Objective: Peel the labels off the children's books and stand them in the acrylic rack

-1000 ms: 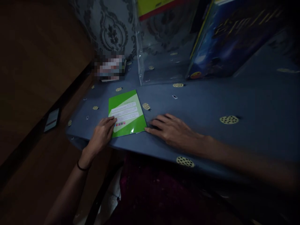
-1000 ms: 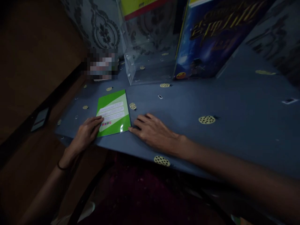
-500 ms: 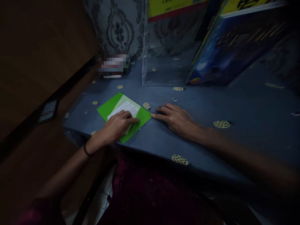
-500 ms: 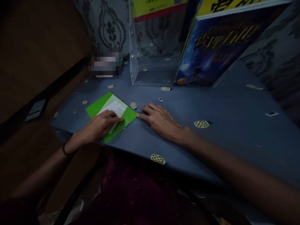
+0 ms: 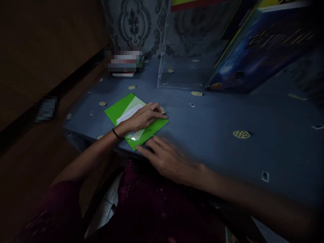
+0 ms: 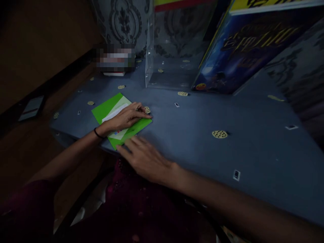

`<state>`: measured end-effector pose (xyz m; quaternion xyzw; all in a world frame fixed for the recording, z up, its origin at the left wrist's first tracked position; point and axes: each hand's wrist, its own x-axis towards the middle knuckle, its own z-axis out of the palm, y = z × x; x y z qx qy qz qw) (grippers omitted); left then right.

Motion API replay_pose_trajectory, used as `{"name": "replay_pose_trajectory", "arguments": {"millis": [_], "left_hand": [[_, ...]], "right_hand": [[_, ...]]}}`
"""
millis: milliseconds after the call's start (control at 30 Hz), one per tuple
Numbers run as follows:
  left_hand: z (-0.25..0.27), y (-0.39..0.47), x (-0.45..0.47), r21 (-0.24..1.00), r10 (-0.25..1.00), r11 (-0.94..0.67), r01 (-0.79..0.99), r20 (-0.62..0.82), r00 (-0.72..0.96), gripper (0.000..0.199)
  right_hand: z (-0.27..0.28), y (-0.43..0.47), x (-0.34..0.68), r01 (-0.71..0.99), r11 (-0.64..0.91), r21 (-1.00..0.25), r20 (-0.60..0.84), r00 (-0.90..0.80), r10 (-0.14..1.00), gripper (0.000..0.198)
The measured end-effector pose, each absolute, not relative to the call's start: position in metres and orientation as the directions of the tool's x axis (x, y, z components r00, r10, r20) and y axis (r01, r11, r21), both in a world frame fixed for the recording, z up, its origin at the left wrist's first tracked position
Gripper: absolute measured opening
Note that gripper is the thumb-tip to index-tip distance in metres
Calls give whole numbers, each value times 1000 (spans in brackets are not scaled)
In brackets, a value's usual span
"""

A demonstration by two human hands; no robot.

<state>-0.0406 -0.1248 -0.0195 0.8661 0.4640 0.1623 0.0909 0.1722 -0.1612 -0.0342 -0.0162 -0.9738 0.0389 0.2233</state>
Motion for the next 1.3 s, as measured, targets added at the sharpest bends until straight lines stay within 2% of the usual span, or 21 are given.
{"name": "replay_pose_trajectory", "arguments": {"millis": [67,233,400,567,733,867,1000,1167,1300], "left_hand": [[-24,-125,-41,296,835,-550,781,213,507,39],[-27,-125,-40,266,821,-569,778,238,519,39],[-27,-127,-41,290,813,-581,761,260,521,45],[-30,-125,-43,342,787,-613,712,344,512,51],[-31,-122,-42,348,773,-624,699,406,488,41],[-22,-134,-32,279,834,-543,792,286,472,34],[-18,-158,-23,175,874,-485,857,114,472,42],[-23,-170,-19,214,915,-400,891,34,403,49],[-17,-168,-24,271,907,-400,875,-15,420,50]], "right_hand": [[-35,-178,161,2,995,-98,389,-920,40,38],[-37,-177,155,84,992,-96,342,-933,112,36],[-36,-154,173,155,981,-118,286,-941,183,37],[-40,-105,198,354,934,-53,309,-883,352,38],[-43,-77,210,369,928,-60,360,-859,365,38],[-46,-79,209,362,930,-64,397,-846,357,37],[-47,-79,208,342,938,-54,437,-837,330,37],[-43,-77,205,317,947,-57,474,-826,305,34],[-40,-76,203,287,957,-48,500,-822,272,33]]}}
